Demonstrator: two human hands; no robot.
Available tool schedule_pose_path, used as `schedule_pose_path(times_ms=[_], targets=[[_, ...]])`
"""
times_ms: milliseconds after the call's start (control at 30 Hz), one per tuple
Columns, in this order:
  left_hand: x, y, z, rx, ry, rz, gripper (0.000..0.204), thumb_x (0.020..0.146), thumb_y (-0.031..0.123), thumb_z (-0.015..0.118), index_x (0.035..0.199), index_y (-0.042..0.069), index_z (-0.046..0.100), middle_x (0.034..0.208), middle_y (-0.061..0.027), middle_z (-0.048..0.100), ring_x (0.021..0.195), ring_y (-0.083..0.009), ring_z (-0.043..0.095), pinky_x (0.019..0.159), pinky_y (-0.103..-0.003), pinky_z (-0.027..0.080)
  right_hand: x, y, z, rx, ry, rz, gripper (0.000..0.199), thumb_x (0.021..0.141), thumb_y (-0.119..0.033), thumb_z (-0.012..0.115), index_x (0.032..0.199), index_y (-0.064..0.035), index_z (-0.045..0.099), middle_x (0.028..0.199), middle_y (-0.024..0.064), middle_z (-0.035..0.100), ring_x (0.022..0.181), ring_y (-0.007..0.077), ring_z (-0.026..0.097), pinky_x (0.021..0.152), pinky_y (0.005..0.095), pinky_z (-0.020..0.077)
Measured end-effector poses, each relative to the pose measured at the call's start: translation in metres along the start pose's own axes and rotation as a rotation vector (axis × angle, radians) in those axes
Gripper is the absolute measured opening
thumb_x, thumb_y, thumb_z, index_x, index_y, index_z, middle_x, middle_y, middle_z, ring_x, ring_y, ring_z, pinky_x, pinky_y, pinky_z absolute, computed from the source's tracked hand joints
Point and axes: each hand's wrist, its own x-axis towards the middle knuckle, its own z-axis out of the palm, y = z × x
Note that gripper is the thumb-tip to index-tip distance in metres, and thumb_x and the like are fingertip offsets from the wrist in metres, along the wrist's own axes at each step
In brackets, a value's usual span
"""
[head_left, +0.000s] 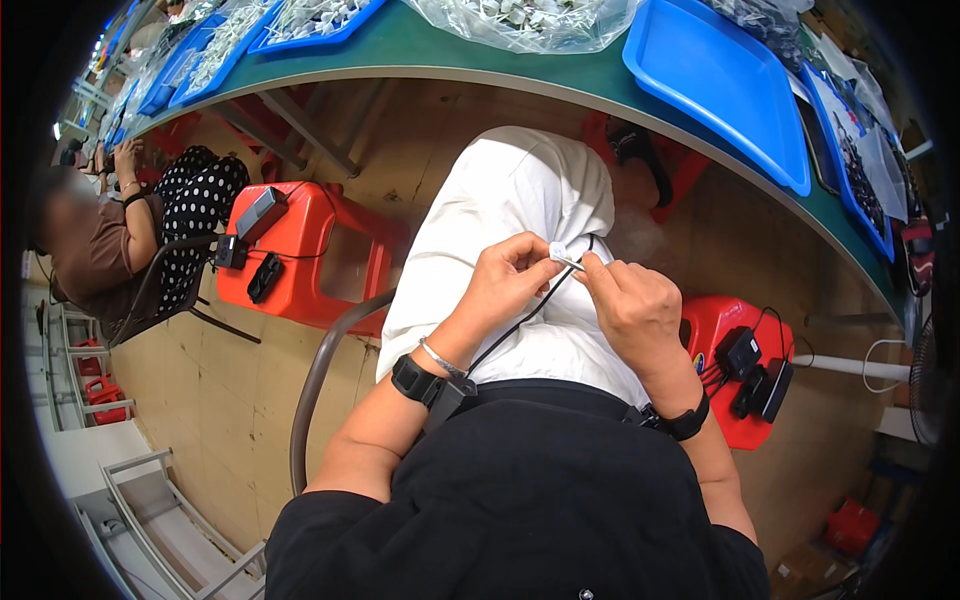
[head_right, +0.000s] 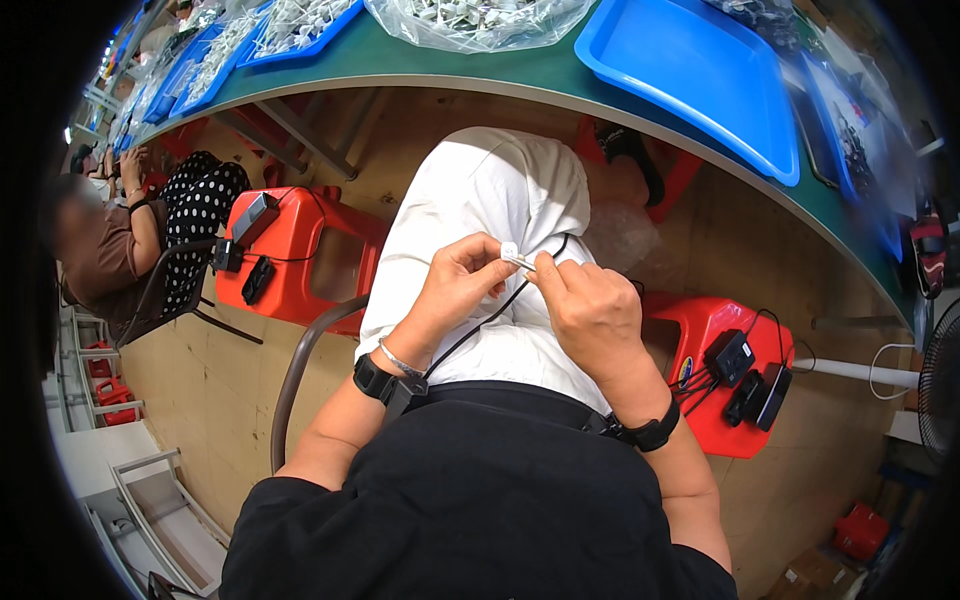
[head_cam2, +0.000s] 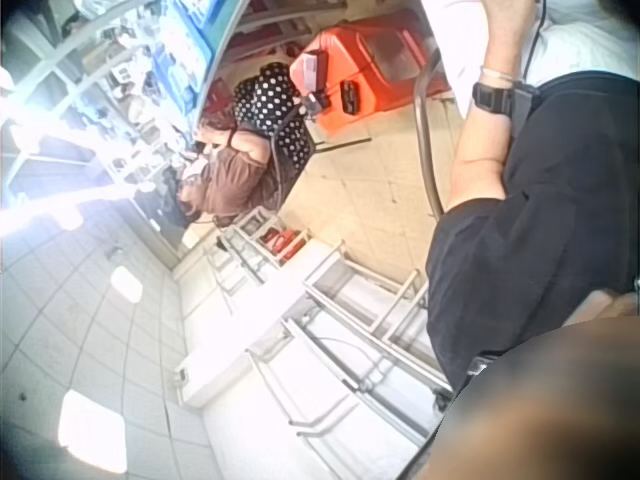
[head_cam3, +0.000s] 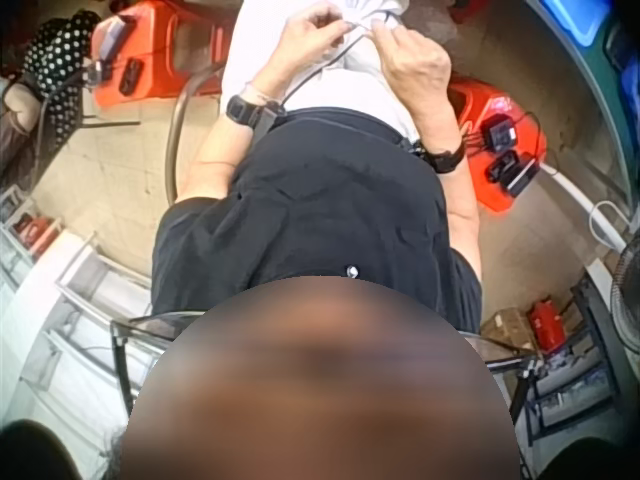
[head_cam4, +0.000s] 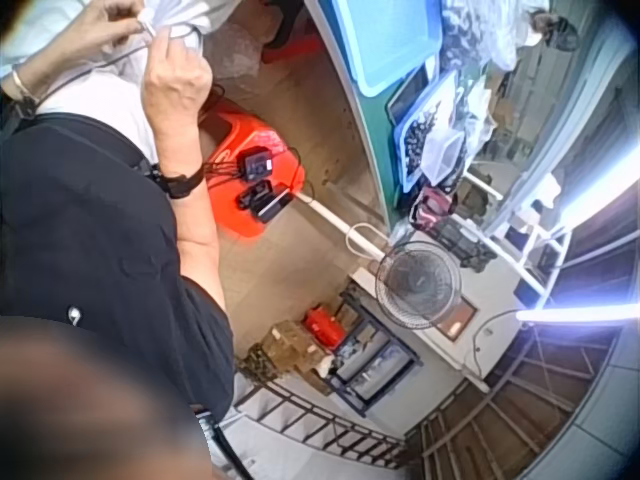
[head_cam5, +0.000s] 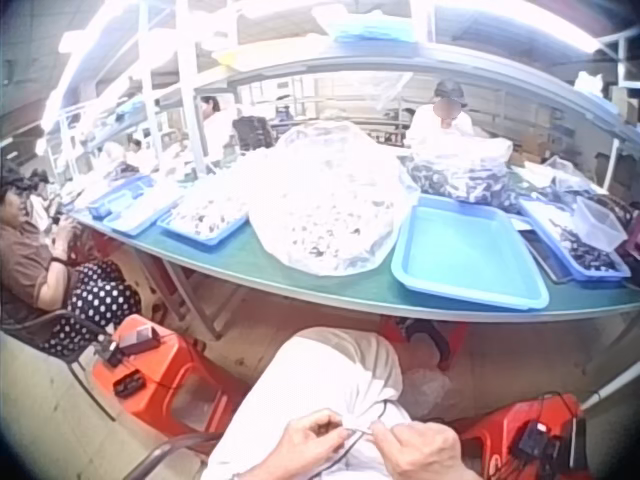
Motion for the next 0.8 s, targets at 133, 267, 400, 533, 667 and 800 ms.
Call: schedule_pose_path(times_ms=[133, 267, 400, 533, 667, 800], targets=[[-0.0002, 0.0013, 0.0007, -0.023, 0.004, -0.019, 0.009, 0.093, 0.011, 0.070, 0.094, 0.002, 0.067, 0.078, -0.0015, 0.067, 0.065, -0.0052, 0.059, 0.059, -0.020, 0.048, -0.0005, -0.0011, 0.0003, -0.005, -0.014, -0.011, 0.023, 0.088, -0.023, 0.069, 0.101, -0.0040, 0.067, 0.062, 0.0009, 0.048, 0.054, 0.0143, 0.052, 0.048, 0.0299, 0.0417], [0.0001, 0.0000, 0.0006, -0.028, 0.004, -0.011, 0.009, 0.093, 0.010, 0.069, 0.094, 0.002, 0.067, 0.078, -0.0016, 0.067, 0.066, -0.0057, 0.059, 0.060, -0.020, 0.049, -0.0034, -0.0019, 0.0050, -0.020, 0.005, -0.016, 0.023, 0.088, -0.023, 0.068, 0.101, -0.0042, 0.067, 0.062, 0.0007, 0.047, 0.054, 0.0140, 0.052, 0.049, 0.0301, 0.0414], [0.0018, -0.0021, 0.0000, -0.085, 0.023, 0.008, 0.008, 0.094, 0.009, 0.068, 0.097, 0.001, 0.067, 0.080, -0.0022, 0.067, 0.068, -0.0067, 0.060, 0.063, -0.021, 0.050, -0.0031, -0.0035, 0.0056, -0.028, 0.044, -0.034, 0.023, 0.088, -0.023, 0.069, 0.102, -0.0047, 0.068, 0.062, 0.0004, 0.047, 0.055, 0.0140, 0.052, 0.049, 0.0303, 0.0409], [0.0028, -0.0049, -0.0013, -0.165, 0.067, 0.050, 0.011, 0.096, 0.007, 0.065, 0.103, 0.000, 0.068, 0.089, -0.0047, 0.070, 0.077, -0.0093, 0.065, 0.070, -0.024, 0.055, -0.0003, -0.0039, 0.0037, 0.084, 0.075, -0.008, 0.020, 0.088, -0.021, 0.070, 0.100, -0.0052, 0.068, 0.060, 0.0010, 0.047, 0.051, 0.0155, 0.052, 0.047, 0.0307, 0.0407], [0.0015, -0.0038, -0.0016, -0.113, 0.074, 0.072, 0.013, 0.096, 0.007, 0.064, 0.106, 0.000, 0.068, 0.094, -0.0056, 0.070, 0.083, -0.0110, 0.067, 0.076, -0.025, 0.057, -0.0023, -0.0020, 0.0034, 0.274, 0.055, 0.128, 0.018, 0.090, -0.020, 0.070, 0.098, -0.0039, 0.067, 0.059, 0.0053, 0.056, 0.047, 0.0202, 0.055, 0.043, 0.0330, 0.0412], [0.0020, -0.0085, -0.0025, -0.102, 0.090, 0.110, 0.013, 0.096, 0.009, 0.065, 0.107, 0.001, 0.068, 0.095, -0.0050, 0.070, 0.084, -0.0113, 0.067, 0.077, -0.025, 0.056, -0.0030, -0.0040, 0.0037, 0.404, 0.017, 0.202, 0.017, 0.093, -0.022, 0.068, 0.094, -0.0044, 0.066, 0.062, 0.0089, 0.062, 0.047, 0.0237, 0.059, 0.043, 0.0349, 0.0421]])
